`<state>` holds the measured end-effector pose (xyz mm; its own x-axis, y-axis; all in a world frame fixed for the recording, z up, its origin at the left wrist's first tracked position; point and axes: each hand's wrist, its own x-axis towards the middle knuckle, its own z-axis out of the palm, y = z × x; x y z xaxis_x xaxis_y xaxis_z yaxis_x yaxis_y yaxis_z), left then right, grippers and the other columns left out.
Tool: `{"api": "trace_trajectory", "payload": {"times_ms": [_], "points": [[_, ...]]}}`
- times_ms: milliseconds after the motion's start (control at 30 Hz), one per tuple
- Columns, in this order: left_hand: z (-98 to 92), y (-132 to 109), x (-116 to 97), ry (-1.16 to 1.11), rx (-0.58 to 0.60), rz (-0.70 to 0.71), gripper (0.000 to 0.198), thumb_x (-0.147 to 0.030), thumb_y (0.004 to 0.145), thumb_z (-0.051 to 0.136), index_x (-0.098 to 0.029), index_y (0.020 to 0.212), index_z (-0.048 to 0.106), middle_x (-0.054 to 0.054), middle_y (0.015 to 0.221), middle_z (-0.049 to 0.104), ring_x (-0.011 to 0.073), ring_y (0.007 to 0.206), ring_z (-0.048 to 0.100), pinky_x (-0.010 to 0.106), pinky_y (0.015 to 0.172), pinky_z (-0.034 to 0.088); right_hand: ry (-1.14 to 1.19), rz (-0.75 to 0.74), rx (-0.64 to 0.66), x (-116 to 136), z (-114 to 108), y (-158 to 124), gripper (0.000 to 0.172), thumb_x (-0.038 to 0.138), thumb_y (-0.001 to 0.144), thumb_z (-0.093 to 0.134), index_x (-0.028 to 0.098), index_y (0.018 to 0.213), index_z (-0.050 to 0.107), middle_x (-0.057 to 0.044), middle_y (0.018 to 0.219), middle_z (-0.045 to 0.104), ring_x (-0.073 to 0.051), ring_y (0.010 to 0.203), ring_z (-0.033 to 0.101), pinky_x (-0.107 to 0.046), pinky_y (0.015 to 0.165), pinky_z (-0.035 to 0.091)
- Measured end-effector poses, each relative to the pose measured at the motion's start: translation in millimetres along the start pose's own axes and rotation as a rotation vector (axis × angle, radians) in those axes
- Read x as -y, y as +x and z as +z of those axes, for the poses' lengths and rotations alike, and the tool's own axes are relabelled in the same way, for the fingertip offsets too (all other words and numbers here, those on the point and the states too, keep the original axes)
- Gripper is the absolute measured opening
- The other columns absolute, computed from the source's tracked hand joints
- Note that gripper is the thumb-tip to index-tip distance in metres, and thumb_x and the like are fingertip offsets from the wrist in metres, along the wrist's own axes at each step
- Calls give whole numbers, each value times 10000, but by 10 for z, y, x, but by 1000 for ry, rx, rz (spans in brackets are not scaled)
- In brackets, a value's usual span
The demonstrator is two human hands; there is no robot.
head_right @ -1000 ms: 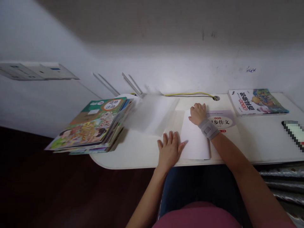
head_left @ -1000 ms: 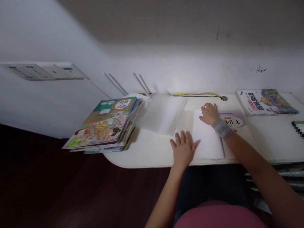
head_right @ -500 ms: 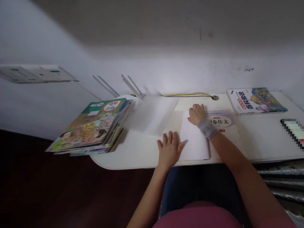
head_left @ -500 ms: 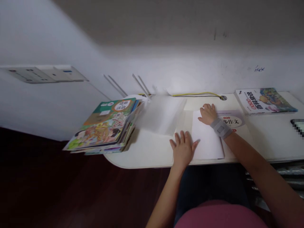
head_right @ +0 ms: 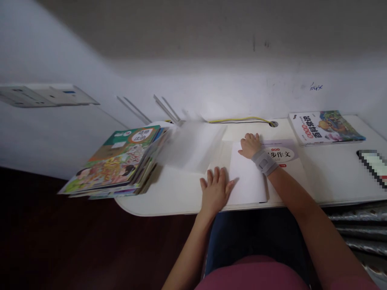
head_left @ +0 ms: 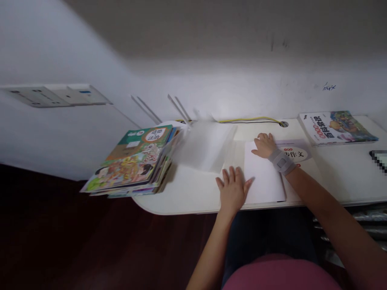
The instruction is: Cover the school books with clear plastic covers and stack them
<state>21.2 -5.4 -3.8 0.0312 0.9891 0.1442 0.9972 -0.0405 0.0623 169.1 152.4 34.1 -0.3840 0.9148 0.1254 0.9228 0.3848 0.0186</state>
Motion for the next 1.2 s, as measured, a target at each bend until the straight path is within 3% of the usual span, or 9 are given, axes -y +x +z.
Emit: {"api": "trace_trajectory", "payload": {"times_ms": [333, 467, 633, 800, 1000, 1200], "points": [[-19, -4, -14, 7, 25, 4, 729, -584, 882, 292, -60, 1385, 358, 241, 1430, 342, 435, 1330, 252, 652, 997, 246, 64, 28, -26, 115, -18, 48, 432, 408, 810, 586, 99, 1113, 580, -185, 1196, 518, -296, 1139, 426, -541, 1029, 211], [-23, -5, -2, 3, 32, 8, 702, -562, 886, 311, -71, 1386, 360, 236, 1431, 343, 427, 1333, 254, 651, 1001, 242, 145, 9, -73, 67, -59, 49, 422, 365, 860, 511, 124, 1206, 529, -174, 1329, 447, -287, 1272, 331, -511, 1049, 231], [-9, -24, 30, -47, 7, 6, 668, -532, 893, 327, -78, 1381, 366, 217, 1436, 347, 411, 1337, 257, 638, 1016, 244, 459, -13, -219, -170, 52, -421, 534, 387, 887, 451, 102, 1337, 409, -199, 1446, 322, -258, 1353, 264, -442, 1072, 277], [18, 7, 149, -171, -53, -39, 575, -376, 892, 412, -82, 1382, 356, 200, 1464, 305, 369, 1358, 240, 551, 1044, 300, 628, -75, -199, -142, 237, -1003, 646, 427, 871, 478, 100, 1402, 309, -198, 1494, 226, -247, 1389, 187, -439, 1097, 255], [18, 62, 409, -280, -107, -34, 547, -150, 835, 406, -70, 1373, 346, 213, 1447, 329, 293, 1331, 332, 441, 1040, 379, 607, -56, -124, -5, 227, -1029, 675, 397, 850, 517, 113, 1418, 289, -189, 1507, 195, -255, 1398, 139, -464, 1101, 234], [36, -7, 429, -352, -129, -6, 523, -295, 883, 425, -77, 1355, 370, 220, 1429, 352, 298, 1328, 337, 455, 1060, 357, 504, -42, -98, 60, 217, -1007, 676, 387, 843, 512, 89, 1411, 300, -186, 1509, 185, -257, 1402, 114, -462, 1104, 226]]}}
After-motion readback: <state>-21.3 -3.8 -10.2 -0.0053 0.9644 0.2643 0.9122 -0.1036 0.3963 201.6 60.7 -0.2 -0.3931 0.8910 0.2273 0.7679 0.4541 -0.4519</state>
